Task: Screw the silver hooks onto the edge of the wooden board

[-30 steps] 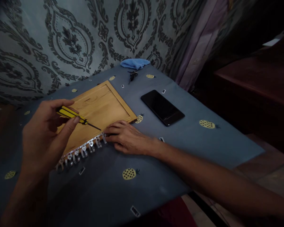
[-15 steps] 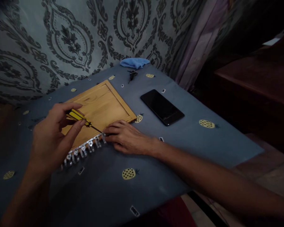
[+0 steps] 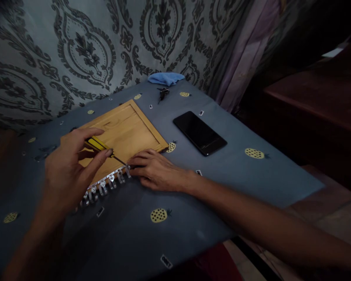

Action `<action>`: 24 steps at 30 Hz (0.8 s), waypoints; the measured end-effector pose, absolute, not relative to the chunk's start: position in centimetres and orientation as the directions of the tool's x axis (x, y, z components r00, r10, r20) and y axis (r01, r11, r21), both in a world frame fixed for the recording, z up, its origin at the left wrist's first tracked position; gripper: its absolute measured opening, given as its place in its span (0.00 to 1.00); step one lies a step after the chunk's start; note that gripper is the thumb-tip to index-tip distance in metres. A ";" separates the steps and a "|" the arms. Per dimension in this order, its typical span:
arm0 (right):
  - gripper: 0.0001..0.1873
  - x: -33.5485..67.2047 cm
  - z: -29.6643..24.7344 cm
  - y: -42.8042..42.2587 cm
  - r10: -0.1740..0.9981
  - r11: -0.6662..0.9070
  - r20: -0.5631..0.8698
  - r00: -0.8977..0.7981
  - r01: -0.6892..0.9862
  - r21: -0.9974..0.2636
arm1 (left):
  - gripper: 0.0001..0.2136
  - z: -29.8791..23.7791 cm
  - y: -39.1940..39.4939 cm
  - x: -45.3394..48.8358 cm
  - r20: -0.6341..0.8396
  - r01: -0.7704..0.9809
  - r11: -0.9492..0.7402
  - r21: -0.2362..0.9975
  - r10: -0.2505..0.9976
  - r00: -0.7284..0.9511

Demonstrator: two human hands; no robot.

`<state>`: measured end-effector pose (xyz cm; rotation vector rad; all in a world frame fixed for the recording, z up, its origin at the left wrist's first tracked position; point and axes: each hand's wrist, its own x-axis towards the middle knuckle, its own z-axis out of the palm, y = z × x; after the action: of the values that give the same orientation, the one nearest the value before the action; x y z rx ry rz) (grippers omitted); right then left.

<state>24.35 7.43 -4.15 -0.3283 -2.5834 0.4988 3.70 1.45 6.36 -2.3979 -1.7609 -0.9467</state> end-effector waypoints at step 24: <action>0.17 24.4 -4.3 7.5 0.313 0.912 0.416 -0.854 0.147 -0.384 | 0.14 6.2 1.3 3.6 0.425 0.797 -0.328 0.507 0.900 0.101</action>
<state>24.39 7.49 -4.33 -0.3324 -2.5902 0.4692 3.64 1.28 6.21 -2.4350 -1.8962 -1.1398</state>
